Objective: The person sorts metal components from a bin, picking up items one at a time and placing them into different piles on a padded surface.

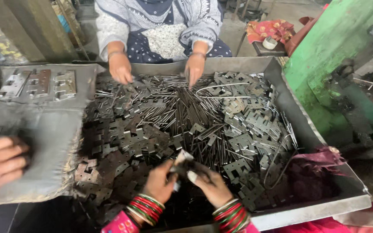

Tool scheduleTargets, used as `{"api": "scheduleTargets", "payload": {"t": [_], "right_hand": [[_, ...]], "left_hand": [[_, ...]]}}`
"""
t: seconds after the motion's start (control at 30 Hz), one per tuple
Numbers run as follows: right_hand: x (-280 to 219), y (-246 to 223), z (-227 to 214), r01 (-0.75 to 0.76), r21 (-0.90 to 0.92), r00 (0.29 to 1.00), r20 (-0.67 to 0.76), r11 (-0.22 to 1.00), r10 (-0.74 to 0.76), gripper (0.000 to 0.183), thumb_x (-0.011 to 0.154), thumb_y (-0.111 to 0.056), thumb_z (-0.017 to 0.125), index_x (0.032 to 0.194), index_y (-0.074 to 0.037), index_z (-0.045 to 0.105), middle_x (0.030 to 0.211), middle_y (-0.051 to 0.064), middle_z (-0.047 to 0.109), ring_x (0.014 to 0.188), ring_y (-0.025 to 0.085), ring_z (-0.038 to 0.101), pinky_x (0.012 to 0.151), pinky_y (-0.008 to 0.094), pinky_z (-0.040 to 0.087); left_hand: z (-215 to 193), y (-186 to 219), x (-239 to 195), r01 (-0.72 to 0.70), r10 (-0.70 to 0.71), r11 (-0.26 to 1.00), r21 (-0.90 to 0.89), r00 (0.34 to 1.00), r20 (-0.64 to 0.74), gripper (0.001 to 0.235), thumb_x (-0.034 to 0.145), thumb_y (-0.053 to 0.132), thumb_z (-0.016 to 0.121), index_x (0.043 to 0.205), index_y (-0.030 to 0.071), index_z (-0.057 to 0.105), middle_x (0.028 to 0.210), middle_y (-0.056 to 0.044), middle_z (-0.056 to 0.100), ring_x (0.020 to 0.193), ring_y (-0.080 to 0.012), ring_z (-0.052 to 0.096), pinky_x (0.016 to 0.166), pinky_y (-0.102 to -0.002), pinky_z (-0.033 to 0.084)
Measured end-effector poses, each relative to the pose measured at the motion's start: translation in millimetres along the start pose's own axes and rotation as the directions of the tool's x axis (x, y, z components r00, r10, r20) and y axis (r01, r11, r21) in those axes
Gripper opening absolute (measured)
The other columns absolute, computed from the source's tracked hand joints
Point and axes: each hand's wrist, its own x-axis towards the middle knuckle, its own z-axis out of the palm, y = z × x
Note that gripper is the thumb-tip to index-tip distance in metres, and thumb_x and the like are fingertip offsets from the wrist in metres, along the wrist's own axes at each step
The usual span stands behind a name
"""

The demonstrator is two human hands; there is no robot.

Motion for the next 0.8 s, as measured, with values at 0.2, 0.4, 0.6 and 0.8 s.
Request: {"api": "scheduleTargets", "payload": {"t": [0.2,0.4,0.6,0.8], "right_hand": [[8,-45,-74,-0.392,-0.911,0.895,-0.409,-0.126,0.178,0.056,0.089,-0.060,0.066,0.126,-0.018,0.061,0.105,0.014,0.077,0.103,0.036,0.072,0.086,0.050,0.058],[12,-17,-97,-0.345,-0.936,0.926,-0.351,-0.065,0.141,0.056,0.078,-0.046,0.079,0.125,-0.023,0.060,0.114,0.011,0.073,0.112,0.033,0.069,0.093,0.047,0.057],[20,-13,-101,-0.375,-0.921,0.899,-0.390,-0.110,0.202,0.052,0.083,-0.042,0.080,0.126,-0.020,0.061,0.115,0.013,0.073,0.112,0.033,0.070,0.094,0.045,0.058],[13,-17,-125,-0.005,-0.434,0.981,-0.177,0.901,-0.079,0.056,0.081,-0.025,0.076,0.129,0.000,0.063,0.112,0.016,0.076,0.101,0.030,0.072,0.089,0.045,0.056]], "left_hand": [[-104,15,19,0.105,0.194,0.704,0.702,0.923,-0.332,0.034,0.081,0.016,0.068,0.115,0.013,0.065,0.068,-0.015,0.068,0.058,-0.0378,0.067,0.055,-0.052,0.054],[-239,-54,12,0.622,0.223,0.190,0.759,0.726,-0.651,0.009,0.095,0.020,0.066,0.104,0.022,0.064,0.081,-0.002,0.071,0.071,-0.0243,0.072,0.058,-0.039,0.055],[-256,-45,5,0.716,0.373,0.148,0.682,0.598,-0.709,0.031,0.082,0.032,0.063,0.109,0.019,0.068,0.099,-0.004,0.074,0.094,-0.0260,0.072,0.075,-0.044,0.051],[-125,23,19,-0.089,0.411,0.671,0.736,0.871,-0.270,0.003,0.077,0.020,0.069,0.078,0.020,0.066,0.076,-0.005,0.069,0.075,-0.0266,0.070,0.067,-0.043,0.055]]}}
